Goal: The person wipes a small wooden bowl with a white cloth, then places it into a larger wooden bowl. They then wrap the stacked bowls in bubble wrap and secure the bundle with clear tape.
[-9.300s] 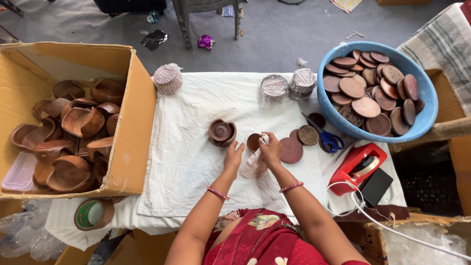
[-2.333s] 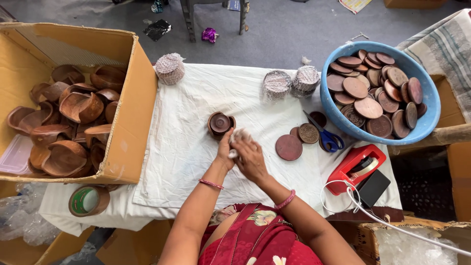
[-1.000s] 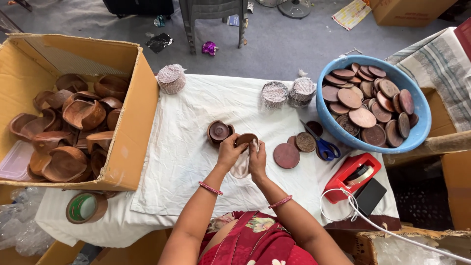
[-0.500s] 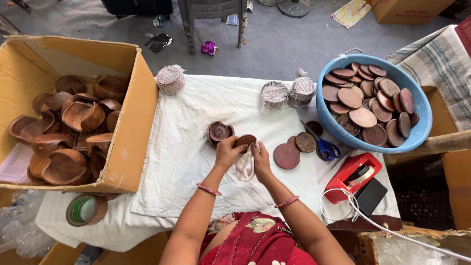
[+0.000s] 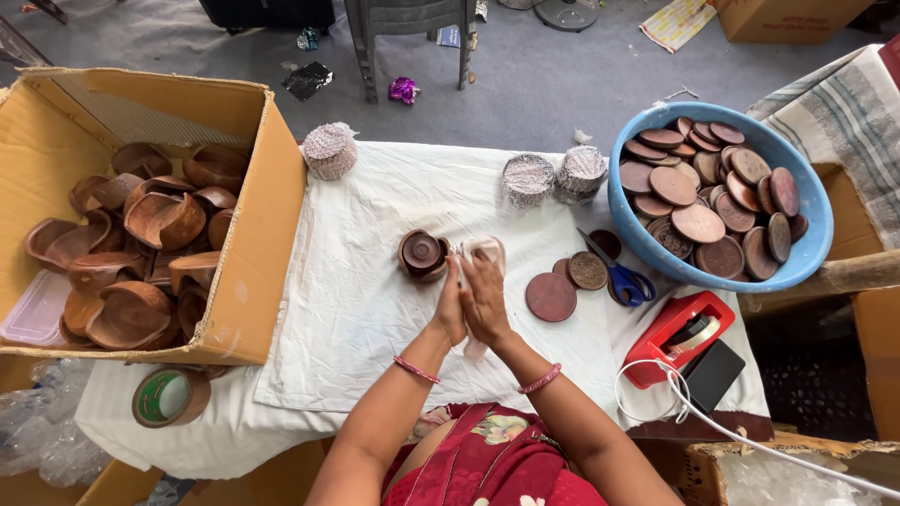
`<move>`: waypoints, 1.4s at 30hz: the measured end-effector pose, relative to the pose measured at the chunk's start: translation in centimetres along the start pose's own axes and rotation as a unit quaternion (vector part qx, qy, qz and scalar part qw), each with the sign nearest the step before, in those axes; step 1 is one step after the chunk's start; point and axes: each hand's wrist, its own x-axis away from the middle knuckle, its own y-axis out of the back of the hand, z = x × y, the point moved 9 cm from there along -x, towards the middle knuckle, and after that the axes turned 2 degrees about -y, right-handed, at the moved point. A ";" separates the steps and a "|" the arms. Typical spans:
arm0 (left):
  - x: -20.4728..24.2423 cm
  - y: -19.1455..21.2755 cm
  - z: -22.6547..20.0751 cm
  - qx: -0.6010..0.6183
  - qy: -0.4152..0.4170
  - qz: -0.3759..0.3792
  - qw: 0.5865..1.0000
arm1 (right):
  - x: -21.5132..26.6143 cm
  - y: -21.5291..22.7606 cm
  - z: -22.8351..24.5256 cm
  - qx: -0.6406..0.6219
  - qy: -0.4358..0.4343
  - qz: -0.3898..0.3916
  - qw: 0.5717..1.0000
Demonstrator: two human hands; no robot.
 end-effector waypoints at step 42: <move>-0.6 3.2 0.6 -0.125 -0.052 -0.097 0.986 | 0.9 1.9 -9.6 -0.161 -0.369 -0.137 0.905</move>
